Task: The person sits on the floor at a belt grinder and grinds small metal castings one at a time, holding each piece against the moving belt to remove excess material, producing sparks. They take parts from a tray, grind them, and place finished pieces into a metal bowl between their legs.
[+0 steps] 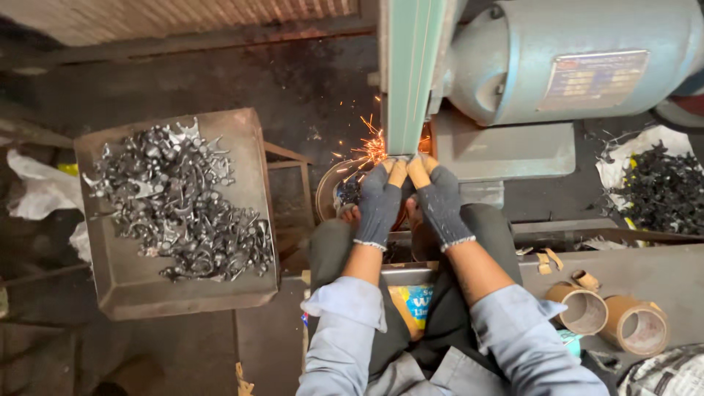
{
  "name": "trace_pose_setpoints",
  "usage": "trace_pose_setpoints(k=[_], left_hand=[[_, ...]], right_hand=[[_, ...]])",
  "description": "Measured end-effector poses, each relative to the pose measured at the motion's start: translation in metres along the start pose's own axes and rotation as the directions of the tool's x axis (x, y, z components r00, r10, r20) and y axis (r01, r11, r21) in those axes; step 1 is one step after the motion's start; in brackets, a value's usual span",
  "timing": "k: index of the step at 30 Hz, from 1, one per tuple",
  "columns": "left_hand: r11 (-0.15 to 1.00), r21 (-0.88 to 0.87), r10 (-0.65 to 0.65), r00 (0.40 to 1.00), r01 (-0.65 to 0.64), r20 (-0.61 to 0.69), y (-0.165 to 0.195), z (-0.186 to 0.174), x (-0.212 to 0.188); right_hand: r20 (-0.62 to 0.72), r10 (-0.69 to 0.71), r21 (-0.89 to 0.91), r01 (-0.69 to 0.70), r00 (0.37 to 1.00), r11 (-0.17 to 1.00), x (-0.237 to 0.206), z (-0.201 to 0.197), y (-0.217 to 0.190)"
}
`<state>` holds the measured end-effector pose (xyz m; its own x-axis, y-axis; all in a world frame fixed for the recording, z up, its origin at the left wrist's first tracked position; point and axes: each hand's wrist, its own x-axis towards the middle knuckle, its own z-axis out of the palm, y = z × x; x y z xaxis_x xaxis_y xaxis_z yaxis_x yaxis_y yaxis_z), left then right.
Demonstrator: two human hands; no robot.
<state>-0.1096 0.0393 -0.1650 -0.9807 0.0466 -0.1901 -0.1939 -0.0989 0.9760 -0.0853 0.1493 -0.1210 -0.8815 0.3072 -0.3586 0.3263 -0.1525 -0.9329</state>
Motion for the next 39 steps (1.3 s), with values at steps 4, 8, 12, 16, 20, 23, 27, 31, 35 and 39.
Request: trace_pose_setpoints(k=[4, 8, 12, 16, 20, 23, 27, 31, 35, 39], left_hand=[[0.981, -0.191, 0.044, 0.999, -0.044, -0.004, -0.006, 0.024, 0.0], [0.941, -0.279, -0.125, 0.962, 0.193, 0.243, -0.003, 0.021, -0.005], [0.89, 0.453, -0.016, 0.991, -0.047, 0.134, 0.015, -0.013, -0.038], [0.606, 0.7, 0.181, 0.922, -0.379, 0.342, 0.027, -0.023, -0.055], [0.855, 0.477, 0.073, 0.957, -0.205, 0.28, 0.019, -0.03, -0.029], [0.826, 0.533, 0.119, 0.981, -0.183, 0.152, 0.002, -0.036, -0.009], [0.861, 0.498, 0.125, 0.992, -0.105, -0.008, -0.02, -0.024, 0.002], [0.935, 0.342, 0.116, 0.992, -0.094, -0.045, -0.026, 0.001, 0.001], [0.883, 0.453, 0.167, 0.984, -0.124, -0.056, -0.013, 0.002, -0.006], [0.688, 0.726, 0.119, 0.989, -0.022, -0.083, 0.002, -0.008, -0.004]], right_hand=[[0.035, -0.041, -0.086, 0.044, 0.999, 0.995, 0.009, -0.012, -0.008], [0.032, -0.123, 0.213, 0.113, 0.992, 0.97, 0.002, -0.027, -0.016], [0.186, -0.103, 0.072, 0.091, 0.977, 0.993, -0.013, -0.032, -0.023], [0.116, 0.07, -0.261, -0.038, 0.991, 0.964, -0.024, -0.032, -0.018], [0.168, -0.299, -0.235, 0.333, 0.939, 0.913, -0.011, -0.022, -0.004], [0.305, 0.091, 0.095, -0.125, 0.948, 0.988, 0.011, -0.001, 0.005], [0.325, 0.007, -0.106, 0.029, 0.946, 0.994, 0.026, 0.015, 0.001], [0.169, 0.045, -0.542, 0.055, 0.985, 0.839, 0.023, 0.001, -0.016], [0.08, 0.159, -0.399, -0.114, 0.984, 0.91, 0.016, 0.002, -0.012], [0.158, 0.264, 0.542, -0.307, 0.952, 0.782, 0.014, 0.034, 0.009]])
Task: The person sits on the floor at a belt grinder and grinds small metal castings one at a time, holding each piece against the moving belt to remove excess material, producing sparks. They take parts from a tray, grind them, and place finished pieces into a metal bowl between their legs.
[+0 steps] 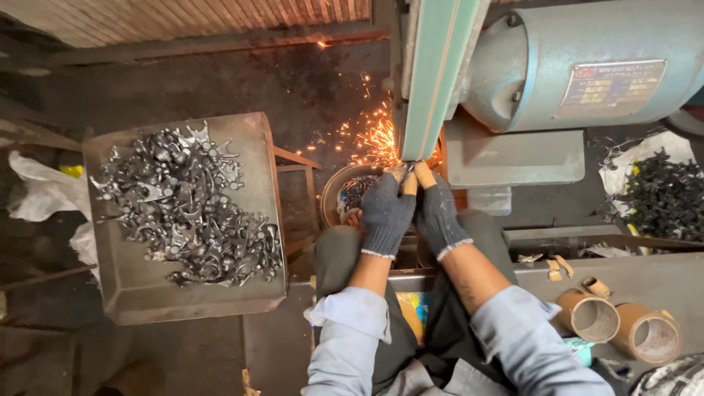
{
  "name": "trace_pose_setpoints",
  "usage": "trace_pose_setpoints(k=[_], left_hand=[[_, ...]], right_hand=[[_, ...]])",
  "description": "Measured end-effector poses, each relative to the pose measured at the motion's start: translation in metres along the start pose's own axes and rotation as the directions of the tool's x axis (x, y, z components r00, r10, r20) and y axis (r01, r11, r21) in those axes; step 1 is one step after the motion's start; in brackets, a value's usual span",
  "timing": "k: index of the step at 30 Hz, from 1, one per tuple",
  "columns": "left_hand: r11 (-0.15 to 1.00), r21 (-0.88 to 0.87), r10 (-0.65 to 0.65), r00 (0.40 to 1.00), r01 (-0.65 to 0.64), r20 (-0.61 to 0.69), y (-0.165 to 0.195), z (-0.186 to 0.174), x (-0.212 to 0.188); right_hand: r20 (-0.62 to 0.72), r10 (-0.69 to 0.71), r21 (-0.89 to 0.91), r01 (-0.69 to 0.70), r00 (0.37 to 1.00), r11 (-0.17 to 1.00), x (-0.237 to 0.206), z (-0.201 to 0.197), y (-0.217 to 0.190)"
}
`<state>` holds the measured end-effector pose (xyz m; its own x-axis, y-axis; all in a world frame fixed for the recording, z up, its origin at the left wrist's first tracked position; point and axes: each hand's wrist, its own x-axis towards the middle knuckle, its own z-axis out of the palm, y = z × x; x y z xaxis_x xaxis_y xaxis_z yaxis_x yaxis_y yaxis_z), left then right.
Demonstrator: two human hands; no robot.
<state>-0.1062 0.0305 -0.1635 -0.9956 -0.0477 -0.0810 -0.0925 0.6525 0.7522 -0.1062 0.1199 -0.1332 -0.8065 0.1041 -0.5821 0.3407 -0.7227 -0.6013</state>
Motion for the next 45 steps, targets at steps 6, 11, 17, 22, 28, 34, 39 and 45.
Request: trace_pose_setpoints(k=[6, 11, 17, 22, 28, 34, 39, 45], left_hand=[[0.654, -0.722, 0.241, 0.967, -0.227, -0.086, -0.01, -0.008, 0.0], [0.205, -0.9, -0.128, 0.922, 0.385, 0.366, 0.003, 0.007, -0.033], [-0.292, -0.82, -0.209, 0.804, 0.492, 0.557, 0.022, 0.026, -0.022], [0.541, -0.839, -0.073, 0.997, 0.054, 0.017, -0.008, 0.015, -0.003], [0.917, -0.39, 0.012, 0.982, -0.087, -0.19, -0.021, 0.02, 0.006], [0.933, -0.354, -0.011, 0.975, -0.071, -0.223, -0.013, 0.031, 0.005], [0.966, -0.26, -0.055, 0.97, -0.008, -0.235, -0.013, 0.047, 0.002], [0.954, -0.286, 0.029, 0.977, -0.09, -0.212, -0.019, 0.066, 0.004]], right_hand=[[0.054, 0.028, 0.065, -0.032, 0.998, 0.997, -0.021, 0.002, -0.014], [-0.099, -0.192, -0.781, 0.043, 0.976, 0.624, -0.044, -0.002, -0.041], [-0.035, -0.208, -0.891, 0.064, 0.977, 0.45, -0.013, 0.001, -0.043], [0.144, -0.081, -0.588, 0.151, 0.986, 0.794, 0.012, -0.016, -0.025], [0.145, -0.072, -0.509, 0.136, 0.987, 0.85, 0.032, -0.037, -0.002], [0.175, -0.103, -0.395, 0.166, 0.979, 0.904, 0.031, -0.045, -0.003], [0.19, -0.089, -0.369, 0.155, 0.978, 0.916, 0.025, -0.045, -0.01], [0.03, -0.068, -0.458, 0.074, 0.997, 0.886, 0.022, -0.047, -0.017]])
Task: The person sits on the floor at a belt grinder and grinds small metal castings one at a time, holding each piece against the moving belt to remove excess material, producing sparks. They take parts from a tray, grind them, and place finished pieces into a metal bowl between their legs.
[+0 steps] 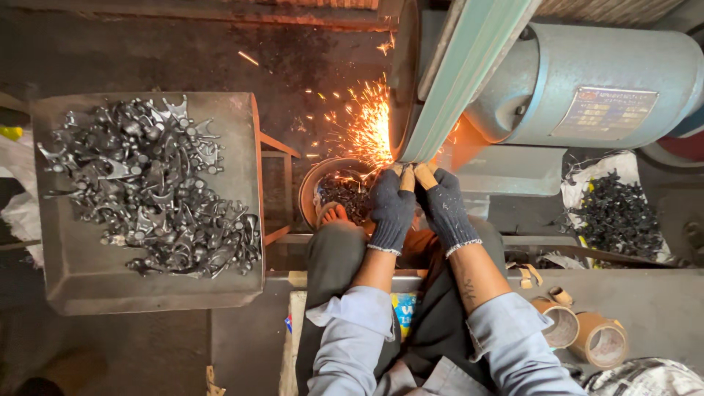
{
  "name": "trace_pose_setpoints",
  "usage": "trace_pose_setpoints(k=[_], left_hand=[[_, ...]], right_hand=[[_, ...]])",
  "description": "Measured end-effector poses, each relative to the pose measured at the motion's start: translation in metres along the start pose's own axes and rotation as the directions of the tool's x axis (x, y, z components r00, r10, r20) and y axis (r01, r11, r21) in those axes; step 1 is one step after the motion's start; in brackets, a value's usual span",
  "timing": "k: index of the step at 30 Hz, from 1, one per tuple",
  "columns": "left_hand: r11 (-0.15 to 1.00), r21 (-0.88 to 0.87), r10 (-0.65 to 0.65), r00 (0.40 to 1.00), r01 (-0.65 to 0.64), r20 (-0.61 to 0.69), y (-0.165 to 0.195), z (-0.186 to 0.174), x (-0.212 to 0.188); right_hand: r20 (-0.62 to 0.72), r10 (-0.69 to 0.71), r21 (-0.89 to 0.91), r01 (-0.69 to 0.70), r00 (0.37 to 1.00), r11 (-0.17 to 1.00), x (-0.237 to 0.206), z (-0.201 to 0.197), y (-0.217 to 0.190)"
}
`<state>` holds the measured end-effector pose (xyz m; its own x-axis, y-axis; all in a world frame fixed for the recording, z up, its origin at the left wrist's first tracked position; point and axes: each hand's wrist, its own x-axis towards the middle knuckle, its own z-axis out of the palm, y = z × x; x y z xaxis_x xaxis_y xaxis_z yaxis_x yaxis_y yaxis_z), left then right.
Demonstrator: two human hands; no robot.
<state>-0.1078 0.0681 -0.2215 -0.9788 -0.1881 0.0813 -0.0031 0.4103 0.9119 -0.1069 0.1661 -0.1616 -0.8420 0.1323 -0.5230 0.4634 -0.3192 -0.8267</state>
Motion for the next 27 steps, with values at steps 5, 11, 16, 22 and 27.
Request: trace_pose_setpoints(k=[5, 11, 16, 22, 27], left_hand=[[0.983, 0.175, -0.077, 0.987, 0.052, 0.141, 0.0, 0.007, 0.003], [0.995, 0.095, 0.011, 0.956, -0.041, 0.293, 0.03, -0.021, 0.014], [0.977, 0.045, 0.153, 0.828, -0.209, 0.54, 0.07, -0.077, 0.031], [0.913, 0.21, 0.187, 0.817, -0.349, 0.545, 0.105, -0.12, -0.021], [0.899, -0.076, 0.413, 0.776, -0.431, 0.477, 0.112, -0.141, -0.023]], right_hand=[[-0.1, -0.03, 0.001, 0.03, 0.995, 1.0, -0.002, -0.007, -0.002], [-0.161, 0.012, 0.121, 0.008, 0.987, 0.993, -0.019, -0.009, 0.002], [0.037, -0.093, 0.058, 0.091, 0.995, 0.994, -0.05, -0.017, -0.029], [-0.023, 0.019, -0.528, -0.029, 1.0, 0.849, -0.116, 0.003, -0.045], [0.367, -0.231, -0.225, 0.327, 0.901, 0.918, -0.127, -0.014, -0.058]])
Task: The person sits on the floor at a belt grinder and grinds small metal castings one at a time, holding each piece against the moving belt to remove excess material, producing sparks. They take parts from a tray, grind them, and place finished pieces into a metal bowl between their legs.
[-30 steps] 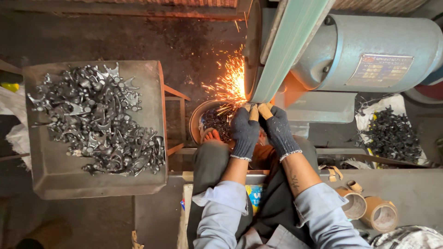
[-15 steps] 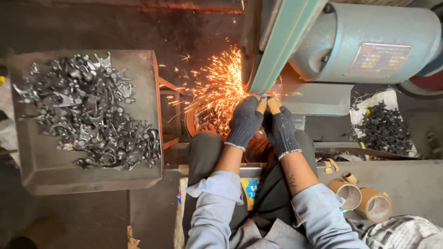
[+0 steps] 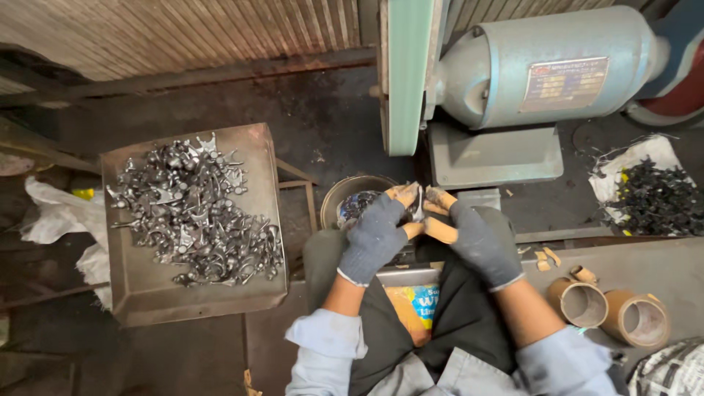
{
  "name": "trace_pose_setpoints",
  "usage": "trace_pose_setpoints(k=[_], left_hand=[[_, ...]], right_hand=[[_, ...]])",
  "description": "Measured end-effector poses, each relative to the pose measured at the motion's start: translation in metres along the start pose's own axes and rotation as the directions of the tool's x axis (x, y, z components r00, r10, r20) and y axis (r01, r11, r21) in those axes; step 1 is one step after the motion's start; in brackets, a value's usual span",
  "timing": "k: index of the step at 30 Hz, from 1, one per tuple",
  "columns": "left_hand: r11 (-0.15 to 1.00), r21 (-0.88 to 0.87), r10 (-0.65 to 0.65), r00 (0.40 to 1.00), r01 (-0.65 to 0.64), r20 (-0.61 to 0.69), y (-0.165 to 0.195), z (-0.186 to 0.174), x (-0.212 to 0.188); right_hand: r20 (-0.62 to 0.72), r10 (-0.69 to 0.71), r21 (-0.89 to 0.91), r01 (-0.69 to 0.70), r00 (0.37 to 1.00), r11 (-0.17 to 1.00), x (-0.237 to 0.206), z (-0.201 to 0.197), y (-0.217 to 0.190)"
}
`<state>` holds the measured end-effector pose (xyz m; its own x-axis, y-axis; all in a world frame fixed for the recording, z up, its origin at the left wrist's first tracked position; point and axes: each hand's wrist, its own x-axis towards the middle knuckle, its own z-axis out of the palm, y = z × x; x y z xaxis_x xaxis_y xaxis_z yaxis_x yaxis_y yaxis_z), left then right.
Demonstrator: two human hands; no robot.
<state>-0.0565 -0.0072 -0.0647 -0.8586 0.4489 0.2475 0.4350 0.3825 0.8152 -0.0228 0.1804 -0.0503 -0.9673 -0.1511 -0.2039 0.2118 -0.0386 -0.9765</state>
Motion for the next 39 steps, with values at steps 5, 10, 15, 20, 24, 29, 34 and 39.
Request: trace_pose_setpoints(k=[5, 10, 15, 20, 24, 29, 34, 39], left_hand=[[0.502, -0.78, -0.285, 0.923, 0.374, 0.26, -0.044, 0.021, 0.037], [0.113, -0.861, -0.471, 0.79, 0.495, 0.392, -0.105, 0.059, 0.049], [0.508, -0.725, -0.398, 0.873, 0.465, 0.281, -0.106, 0.052, 0.051], [0.986, -0.166, 0.027, 1.0, -0.028, -0.011, -0.046, 0.016, 0.03], [0.98, 0.199, 0.033, 0.982, 0.005, -0.185, -0.01, 0.018, -0.001], [0.997, 0.073, -0.014, 0.966, 0.034, -0.259, 0.01, 0.031, -0.025], [0.958, -0.284, 0.003, 0.994, -0.033, -0.107, 0.02, 0.024, -0.029], [0.684, -0.609, -0.223, 0.911, 0.4, 0.348, -0.027, 0.013, 0.013]], right_hand=[[0.106, 0.064, 0.236, -0.088, 0.992, 0.968, 0.042, -0.002, 0.029], [-0.089, 0.056, 0.157, -0.042, 0.994, 0.987, 0.08, 0.008, 0.073], [-0.16, 0.269, 0.207, -0.234, 0.95, 0.95, 0.087, 0.009, 0.068], [0.041, -0.301, -0.16, 0.303, 0.953, 0.939, 0.033, -0.001, 0.004], [-0.189, 0.143, -0.227, -0.185, 0.972, 0.956, 0.004, 0.017, -0.013], [-0.066, 0.139, 0.14, -0.128, 0.988, 0.982, -0.017, 0.019, 0.011], [0.165, 0.211, 0.24, -0.247, 0.963, 0.939, -0.023, -0.003, 0.015], [0.272, -0.09, 0.188, 0.039, 0.958, 0.981, 0.013, -0.019, 0.019]])
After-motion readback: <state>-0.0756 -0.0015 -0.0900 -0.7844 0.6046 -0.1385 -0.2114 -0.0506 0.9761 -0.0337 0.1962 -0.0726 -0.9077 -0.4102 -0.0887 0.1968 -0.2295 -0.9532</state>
